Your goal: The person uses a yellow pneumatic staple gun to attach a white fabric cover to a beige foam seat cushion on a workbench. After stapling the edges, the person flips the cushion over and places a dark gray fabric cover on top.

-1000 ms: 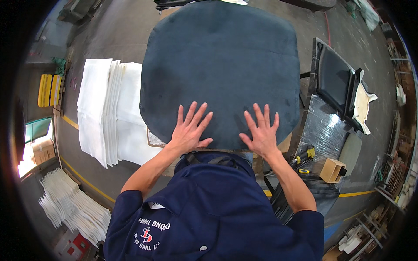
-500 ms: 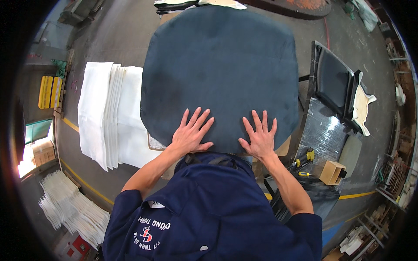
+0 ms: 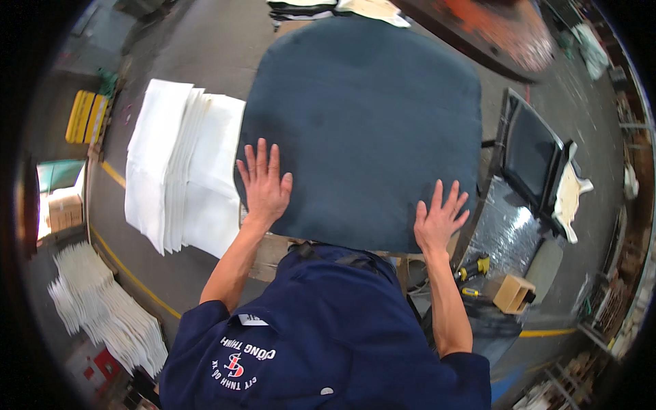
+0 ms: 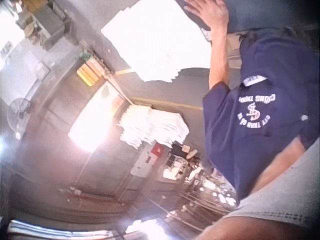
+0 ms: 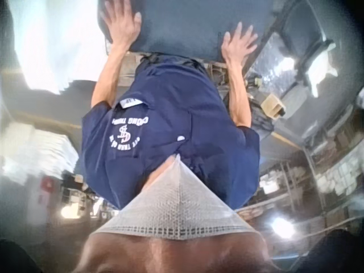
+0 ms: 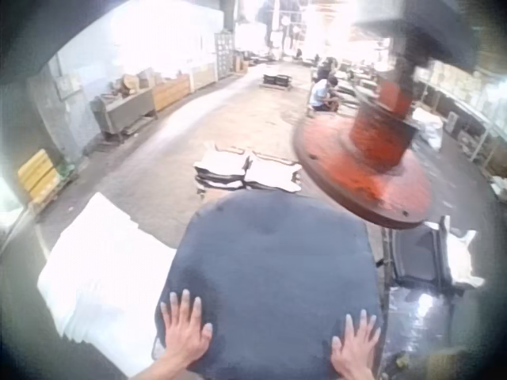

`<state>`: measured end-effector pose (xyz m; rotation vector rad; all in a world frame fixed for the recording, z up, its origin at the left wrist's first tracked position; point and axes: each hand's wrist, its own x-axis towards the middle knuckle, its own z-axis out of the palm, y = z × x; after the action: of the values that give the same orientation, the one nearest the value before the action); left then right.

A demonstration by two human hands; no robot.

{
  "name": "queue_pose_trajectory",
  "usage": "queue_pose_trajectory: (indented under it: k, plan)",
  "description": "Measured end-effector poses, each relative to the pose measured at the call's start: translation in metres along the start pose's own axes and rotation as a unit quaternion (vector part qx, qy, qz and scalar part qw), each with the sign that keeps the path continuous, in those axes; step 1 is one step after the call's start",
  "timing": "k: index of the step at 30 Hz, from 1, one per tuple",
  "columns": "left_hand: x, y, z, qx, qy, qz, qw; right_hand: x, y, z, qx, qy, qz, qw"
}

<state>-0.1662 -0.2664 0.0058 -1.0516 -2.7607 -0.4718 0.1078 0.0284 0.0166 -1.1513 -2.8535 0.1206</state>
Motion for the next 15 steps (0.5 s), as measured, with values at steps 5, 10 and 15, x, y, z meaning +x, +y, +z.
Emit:
queue_pose_trajectory:
  k: [5,10,15]
  plan:
    - [-0.0005,-0.0022,0.0019,-0.010,-0.019,0.004,1.000,-0.0018,0.0002,0.0069,0.001,-0.005,0.012,1.000]
    - [-0.0008,-0.0039,-0.0032,-0.020,-0.020,0.005,1.000,-0.0024,-0.0053,0.0055,0.004,-0.016,0.015,1.000]
    - [0.0003,-0.0038,-0.0028,-0.025,-0.018,0.008,1.000,-0.0018,-0.0054,0.0062,0.009,-0.017,0.015,1.000]
